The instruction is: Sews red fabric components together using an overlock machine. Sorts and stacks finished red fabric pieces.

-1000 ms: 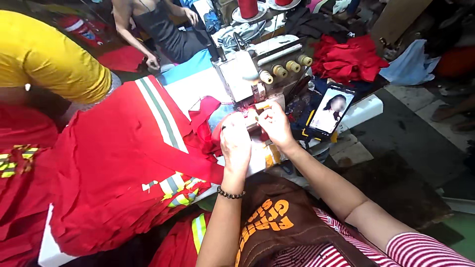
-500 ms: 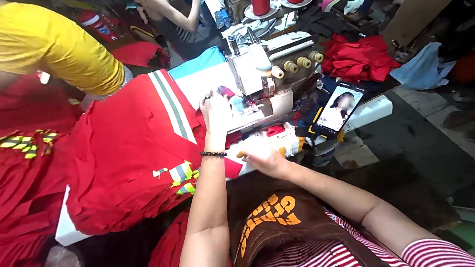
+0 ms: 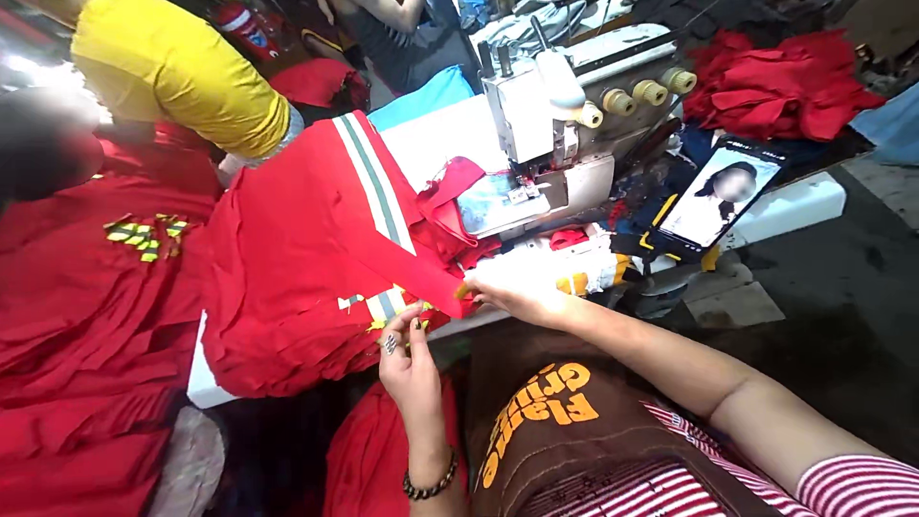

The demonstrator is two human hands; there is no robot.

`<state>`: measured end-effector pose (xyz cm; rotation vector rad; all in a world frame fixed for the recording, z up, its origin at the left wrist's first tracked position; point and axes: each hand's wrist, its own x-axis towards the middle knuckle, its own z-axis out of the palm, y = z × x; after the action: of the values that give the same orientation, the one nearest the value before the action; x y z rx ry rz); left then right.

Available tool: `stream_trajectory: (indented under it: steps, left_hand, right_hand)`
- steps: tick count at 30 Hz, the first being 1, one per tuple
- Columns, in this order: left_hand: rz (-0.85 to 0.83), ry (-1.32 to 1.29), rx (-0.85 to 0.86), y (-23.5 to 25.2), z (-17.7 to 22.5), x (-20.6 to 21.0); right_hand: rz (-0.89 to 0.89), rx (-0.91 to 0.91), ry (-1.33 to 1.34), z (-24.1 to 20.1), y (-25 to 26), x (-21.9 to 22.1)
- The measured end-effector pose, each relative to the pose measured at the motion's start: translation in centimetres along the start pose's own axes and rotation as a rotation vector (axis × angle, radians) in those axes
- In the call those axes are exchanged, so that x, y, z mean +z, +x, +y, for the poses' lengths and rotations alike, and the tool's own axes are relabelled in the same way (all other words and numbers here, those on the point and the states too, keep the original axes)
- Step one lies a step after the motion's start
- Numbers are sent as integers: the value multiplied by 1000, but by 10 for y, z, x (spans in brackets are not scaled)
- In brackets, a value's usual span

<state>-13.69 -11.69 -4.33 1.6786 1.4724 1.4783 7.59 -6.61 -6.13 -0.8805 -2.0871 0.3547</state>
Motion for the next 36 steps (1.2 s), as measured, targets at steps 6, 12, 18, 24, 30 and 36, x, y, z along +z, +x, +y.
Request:
stream_trajectory:
  steps: [6,12,18,24,30,36]
  left_hand:
    - [-34,-137,-79,-8,1,8]
    - [-54,-166,-75,-7,9,11]
    - [-376,-321,-322,15,29,17]
    - [-196,-620,-553,118,31,30]
    - [-7,-541,-458,191,16,39]
    - [68,-517,-406,177,15,59]
  right_hand:
    - [-189,102,147,8,1,-12]
    - [-327,6,-13,17,-2,-1]
    - [-2,66,129,-5,44,-21]
    - [155,-211,229,-49,45,-47]
    - [-116,-197,410,-71,-20,-89]
    - [-352,-111,528,-83,-63,-117]
